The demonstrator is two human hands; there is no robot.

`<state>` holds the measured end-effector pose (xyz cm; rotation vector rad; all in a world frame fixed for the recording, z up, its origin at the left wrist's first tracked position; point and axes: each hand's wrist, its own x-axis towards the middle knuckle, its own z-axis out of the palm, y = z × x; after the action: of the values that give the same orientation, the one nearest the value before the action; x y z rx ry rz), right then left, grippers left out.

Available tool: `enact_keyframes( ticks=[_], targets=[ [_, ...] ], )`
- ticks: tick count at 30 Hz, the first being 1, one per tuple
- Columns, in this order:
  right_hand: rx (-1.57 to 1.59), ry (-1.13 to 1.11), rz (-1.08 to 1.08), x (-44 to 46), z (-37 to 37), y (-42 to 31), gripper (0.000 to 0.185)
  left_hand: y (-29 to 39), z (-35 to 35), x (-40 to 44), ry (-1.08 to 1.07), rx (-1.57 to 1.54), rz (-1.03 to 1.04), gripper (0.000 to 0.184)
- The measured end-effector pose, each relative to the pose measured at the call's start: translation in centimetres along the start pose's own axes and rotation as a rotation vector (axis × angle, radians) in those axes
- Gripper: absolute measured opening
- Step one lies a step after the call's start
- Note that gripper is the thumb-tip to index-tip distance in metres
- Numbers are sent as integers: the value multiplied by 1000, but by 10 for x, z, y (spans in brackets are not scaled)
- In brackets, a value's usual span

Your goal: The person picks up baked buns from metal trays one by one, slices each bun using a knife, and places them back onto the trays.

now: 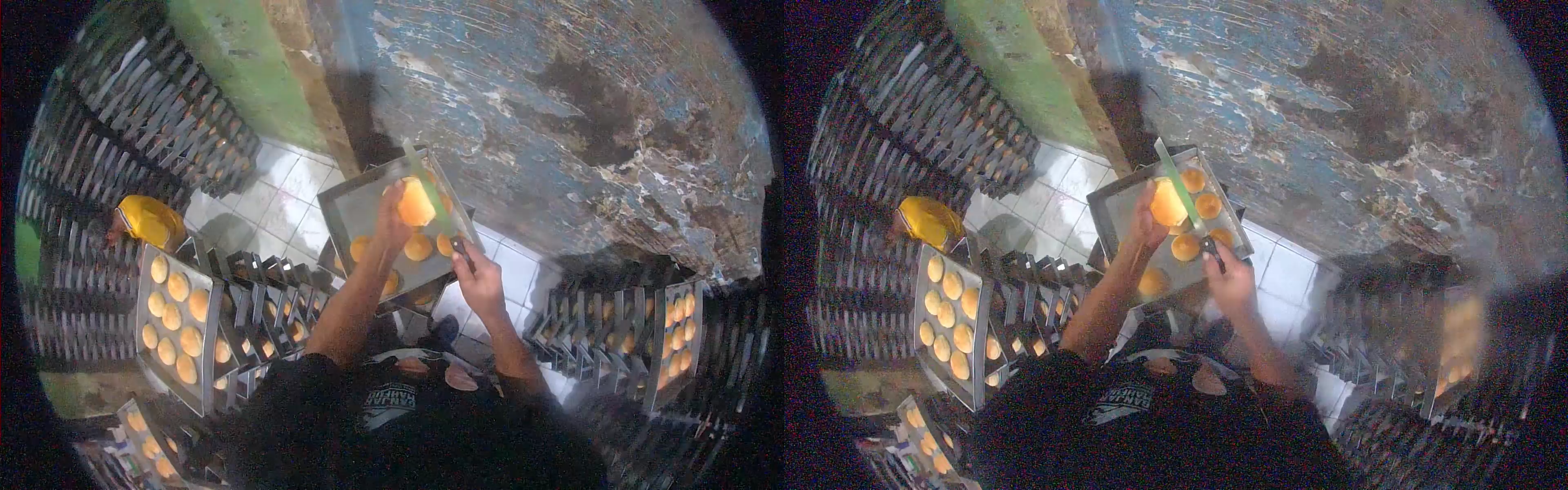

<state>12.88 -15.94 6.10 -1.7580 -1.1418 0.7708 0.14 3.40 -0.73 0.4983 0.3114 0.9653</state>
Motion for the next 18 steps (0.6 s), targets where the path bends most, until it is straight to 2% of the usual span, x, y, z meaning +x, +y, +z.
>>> enact_keyframes(
  ticks=[1,3,4,5,7,9,11,13,15,16,18],
  targets=[
    [3,3,-3,-6,2,7,38,2,-9,5,-3,4,1,39],
    [-77,91,-209,-23,6,28,38,5,-31,18,87,-108,-40,40],
    [-81,87,-211,-21,5,28,38,2,-39,22,88,-113,-37,40],
    [-70,114,-189,-20,6,26,36,-4,-48,23,48,295,115,40],
    [-62,152,-145,-16,5,18,34,-11,-33,12,-3,700,242,39],
    [-40,93,-78,5,0,3,35,-16,-5,1,69,131,10,37],
    [-111,80,-67,-5,-1,14,34,4,-6,7,69,92,-22,36],
    [-93,104,-180,-20,2,30,33,12,-4,5,82,46,-54,36],
    [-69,107,-147,-13,0,24,35,7,3,-3,-2,187,-76,35],
    [-85,55,-59,-1,-5,6,36,0,0,-3,-2,185,-89,35],
    [-71,-2,45,6,-9,-8,39,-10,-9,3,-42,175,4,31]
  ],
)
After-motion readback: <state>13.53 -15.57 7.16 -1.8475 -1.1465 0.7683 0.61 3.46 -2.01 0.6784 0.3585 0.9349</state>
